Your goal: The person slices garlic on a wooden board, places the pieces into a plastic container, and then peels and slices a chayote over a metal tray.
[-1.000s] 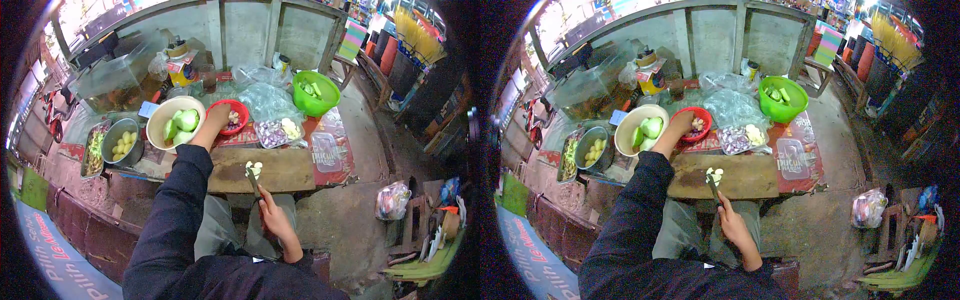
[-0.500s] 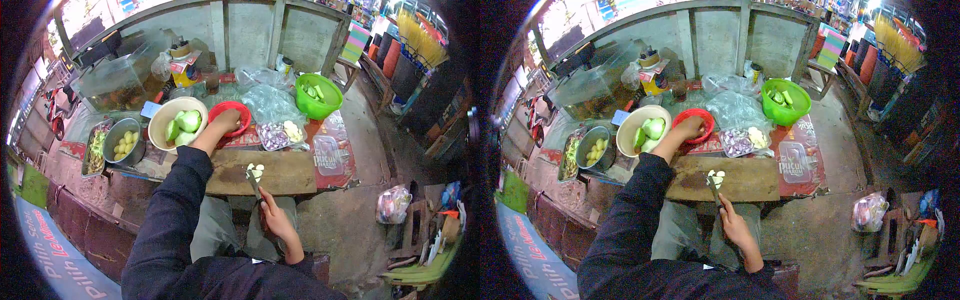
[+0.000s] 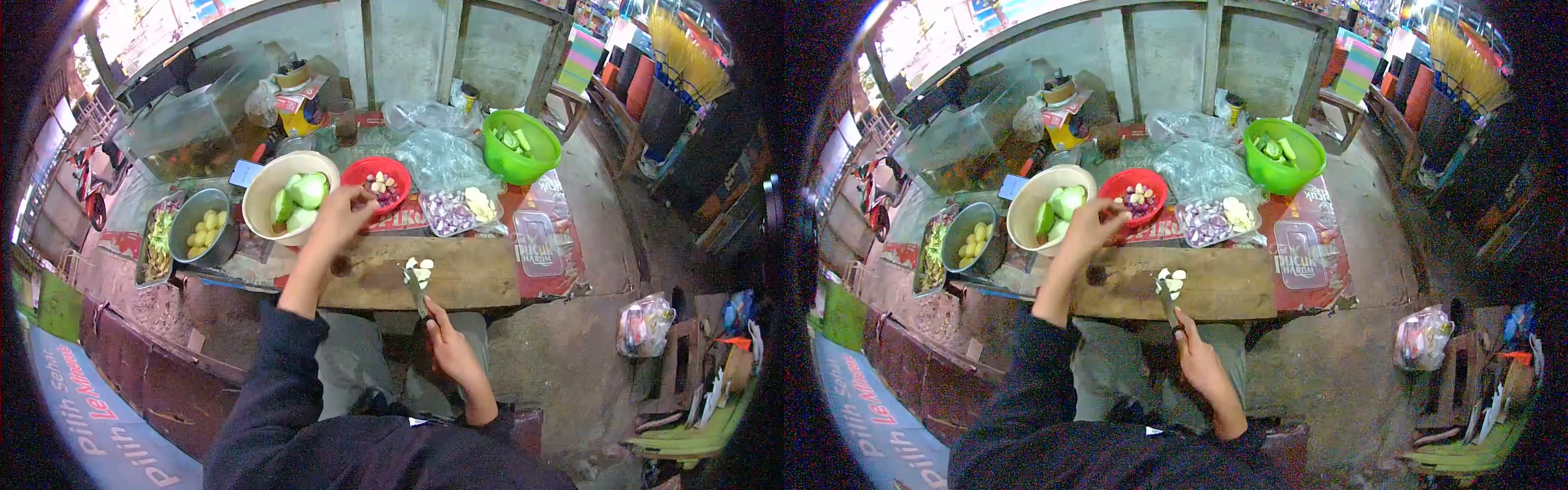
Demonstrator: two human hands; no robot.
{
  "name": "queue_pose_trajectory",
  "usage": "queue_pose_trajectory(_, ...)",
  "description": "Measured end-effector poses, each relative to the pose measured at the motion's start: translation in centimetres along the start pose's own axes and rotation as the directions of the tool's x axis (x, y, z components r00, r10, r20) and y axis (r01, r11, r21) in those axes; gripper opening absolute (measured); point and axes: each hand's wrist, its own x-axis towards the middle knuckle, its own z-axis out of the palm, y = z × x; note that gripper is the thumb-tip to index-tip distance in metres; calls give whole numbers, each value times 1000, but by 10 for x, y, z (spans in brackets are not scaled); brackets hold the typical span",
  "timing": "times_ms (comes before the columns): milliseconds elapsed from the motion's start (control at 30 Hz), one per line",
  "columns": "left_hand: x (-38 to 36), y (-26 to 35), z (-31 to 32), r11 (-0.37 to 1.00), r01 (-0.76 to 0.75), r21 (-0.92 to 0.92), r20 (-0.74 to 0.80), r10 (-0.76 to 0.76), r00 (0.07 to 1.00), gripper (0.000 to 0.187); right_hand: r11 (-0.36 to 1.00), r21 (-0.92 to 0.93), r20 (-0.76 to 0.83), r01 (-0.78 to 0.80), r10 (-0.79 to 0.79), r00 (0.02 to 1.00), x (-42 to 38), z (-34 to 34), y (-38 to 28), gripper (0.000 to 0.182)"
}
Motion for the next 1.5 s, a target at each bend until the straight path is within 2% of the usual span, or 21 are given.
queue_pose_trajectory(33,-17,2,4,1000,18,-19,12,-18,1000,21,1000,2,5,-4,4,1000,-2,-4,-7,46)
queue_pose_trajectory(100,-47,5,17,996,81,-37,72,-78,994,22,930,285,213,-230,173,962,-6,-15,-27,46)
queue_pose_trajectory(267,-88,-6,47,977,204,-63,88,-198,976,20,904,331,281,-270,178,943,-9,-19,-28,48)
queue_pose_trajectory(400,-99,3,42,982,148,-118,18,-147,989,18,953,229,122,-198,174,977,-12,-14,-25,49)
queue_pose_trajectory(467,-100,2,45,982,124,-143,6,-124,992,18,993,43,41,-109,108,993,-9,-13,-19,47)
queue_pose_trajectory(567,-93,1,47,980,93,-178,16,-92,996,18,999,-26,-49,24,-25,999,-7,-7,-7,46)
queue_pose_trajectory(633,-70,1,45,997,-73,-17,-44,72,996,17,998,-48,-49,30,-33,998,-11,-9,-10,45)
queue_pose_trajectory(700,-31,5,38,970,-239,44,-204,243,948,16,997,-69,-51,36,-39,998,-12,-8,-10,45)
queue_pose_trajectory(733,-7,-7,38,964,-251,92,-188,264,946,16,986,-117,-106,122,-134,985,-12,-5,-4,45)
queue_pose_trajectory(800,35,-9,29,952,-149,267,-45,166,985,19,964,-171,-158,205,-232,960,-12,-7,-6,44)
queue_pose_trajectory(833,55,-13,27,933,-115,342,60,100,993,22,983,-133,-108,126,-141,984,-15,-11,-15,44)
queue_pose_trajectory(867,77,-23,35,933,-117,341,57,104,993,22,994,-98,-55,44,-49,997,-15,-14,-20,44)
queue_pose_trajectory(933,110,-50,59,869,55,492,72,-104,992,25,993,-108,-59,50,-56,997,-12,-14,-15,43)
queue_pose_trajectory(1033,120,-70,75,767,-11,641,60,-36,998,30,989,-141,-53,34,-41,998,-10,-14,-12,43)
queue_pose_trajectory(1067,123,-74,79,769,-15,639,62,-32,998,30,986,-166,-42,11,-18,999,-10,-16,-12,43)
queue_pose_trajectory(1133,124,-73,80,803,89,589,97,-180,979,30,987,-154,-14,-45,43,999,-10,-19,-16,43)
queue_pose_trajectory(1167,123,-73,79,804,87,588,99,-179,979,30,985,-142,22,-97,101,995,-10,-20,-18,43)
queue_pose_trajectory(1267,118,-79,80,812,40,583,126,-138,982,29,988,-135,20,-69,73,997,-10,-22,-25,43)
queue_pose_trajectory(1333,112,-81,78,912,8,410,74,-42,996,28,991,-125,21,-53,56,998,-8,-18,-20,44)
queue_pose_trajectory(1467,101,-73,70,931,-126,342,66,110,992,31,992,-122,28,-41,45,999,-9,-15,-22,44)
queue_pose_trajectory(1500,96,-67,68,928,-168,333,-14,183,983,29,992,-123,25,-40,43,999,-10,-15,-25,44)
